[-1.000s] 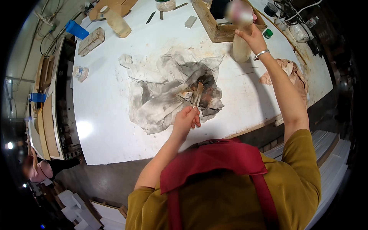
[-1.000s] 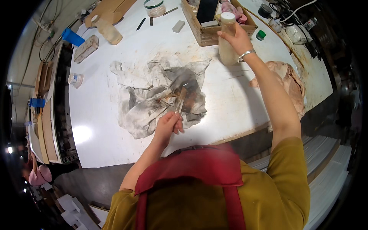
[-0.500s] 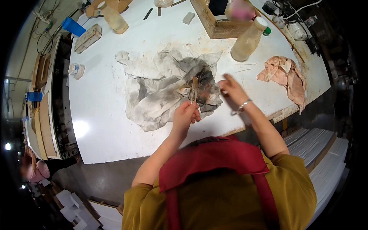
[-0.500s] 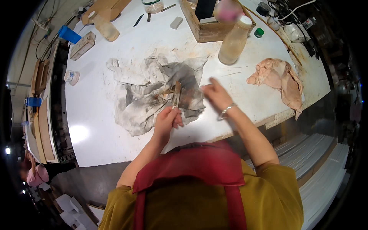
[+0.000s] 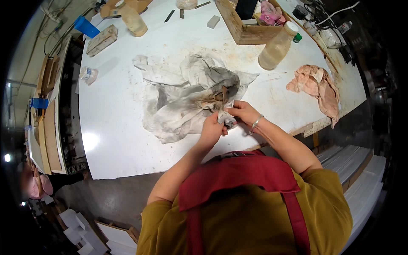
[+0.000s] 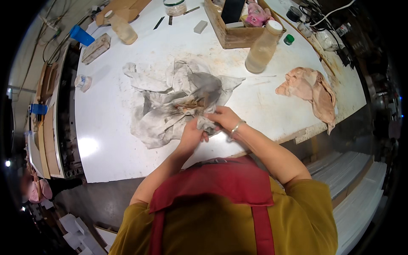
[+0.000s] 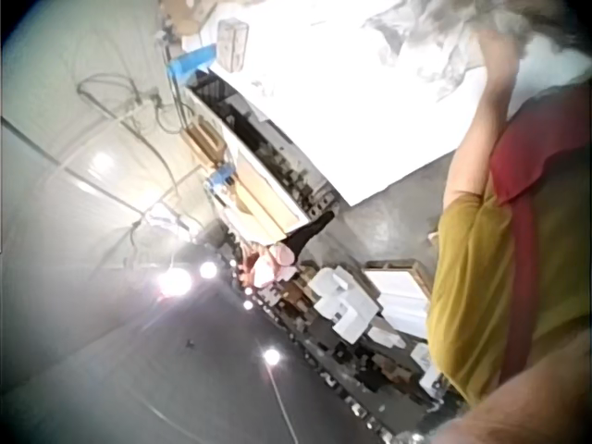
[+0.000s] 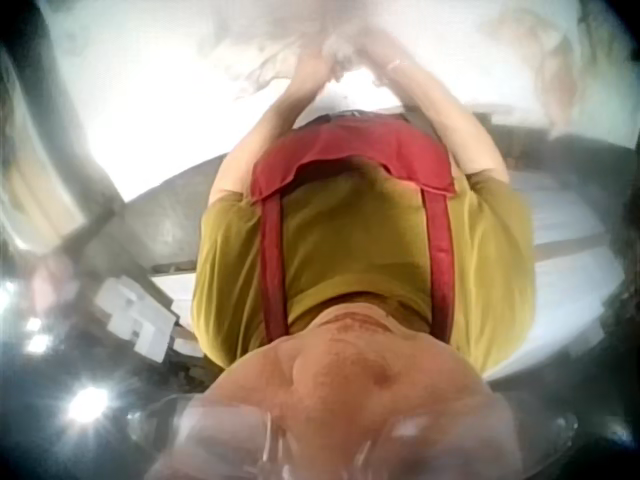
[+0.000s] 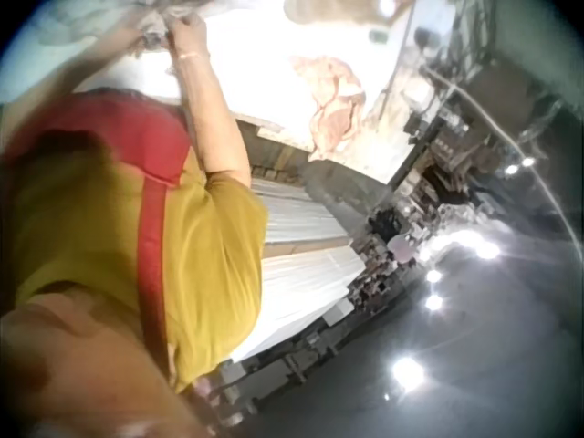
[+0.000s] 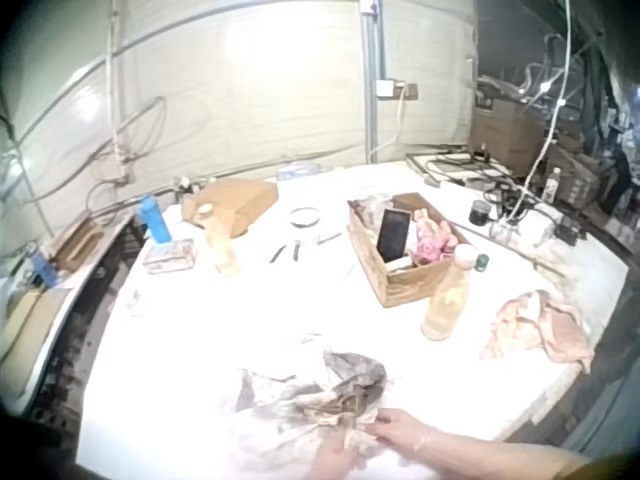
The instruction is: The person uses a metal scraper to scrape the surface of a flat object on a workbench, wipes it with a cloth, and applies liquid from a bottle.
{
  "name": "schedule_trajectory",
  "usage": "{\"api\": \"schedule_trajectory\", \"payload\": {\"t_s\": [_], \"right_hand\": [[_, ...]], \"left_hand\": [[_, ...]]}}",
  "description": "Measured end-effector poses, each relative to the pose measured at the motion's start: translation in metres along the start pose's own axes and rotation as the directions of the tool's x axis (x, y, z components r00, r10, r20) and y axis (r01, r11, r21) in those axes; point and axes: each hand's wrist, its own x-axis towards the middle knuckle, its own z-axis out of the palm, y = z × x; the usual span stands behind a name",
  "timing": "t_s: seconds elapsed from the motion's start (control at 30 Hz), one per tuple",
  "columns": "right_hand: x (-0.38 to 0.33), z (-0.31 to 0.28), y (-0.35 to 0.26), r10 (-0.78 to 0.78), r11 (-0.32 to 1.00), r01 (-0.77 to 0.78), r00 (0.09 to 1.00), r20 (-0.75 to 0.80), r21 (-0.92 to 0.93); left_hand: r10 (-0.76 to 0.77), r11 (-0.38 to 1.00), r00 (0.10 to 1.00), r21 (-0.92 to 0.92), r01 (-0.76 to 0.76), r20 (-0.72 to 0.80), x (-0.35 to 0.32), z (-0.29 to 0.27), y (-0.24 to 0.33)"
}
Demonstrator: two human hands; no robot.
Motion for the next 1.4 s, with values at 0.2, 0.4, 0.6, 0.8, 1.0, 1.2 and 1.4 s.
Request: {"api": "schedule_trajectory", "payload": {"t_s": [0.2,0.4,0.6,0.8,1.0,1.2,1.4], "right_hand": [[0.008,0.016,0.002,-0.074,0.973,0.085,0.995,-0.060,0.213],[0.013,0.026,0.013,0.003,0.943,0.050,0.987,-0.160,0.328],[0.019,0.024,0.022,0.059,0.899,0.015,0.986,-0.155,0.438],[0.028,-0.010,0.007,-0.090,0.848,0.165,0.981,-0.171,0.504],[-0.018,0.020,-0.013,-0.185,0.769,-0.071,0.927,0.327,0.635],[-0.005,0.026,-0.002,-0.114,0.936,0.137,0.990,-0.089,0.324],[0.014,0.026,0.001,-0.021,0.899,0.089,0.987,-0.161,0.428]], "left_hand": [[-0.003,1.000,1.000,-0.015,0.003,-0.019,-0.004,-0.001,-0.007],[-0.036,0.998,0.999,-0.057,0.035,-0.005,-0.026,-0.009,-0.017],[-0.038,0.998,0.999,0.059,0.036,0.020,-0.064,-0.023,-0.014],[-0.089,0.990,0.983,0.092,0.105,-0.163,-0.102,-0.041,0.002],[0.097,0.992,0.995,-0.081,-0.099,-0.020,-0.031,-0.021,0.011],[0.034,0.998,0.999,-0.045,-0.032,0.036,-0.009,-0.006,-0.004],[-0.011,0.996,0.998,0.091,0.005,0.058,-0.042,-0.024,-0.005]]}}
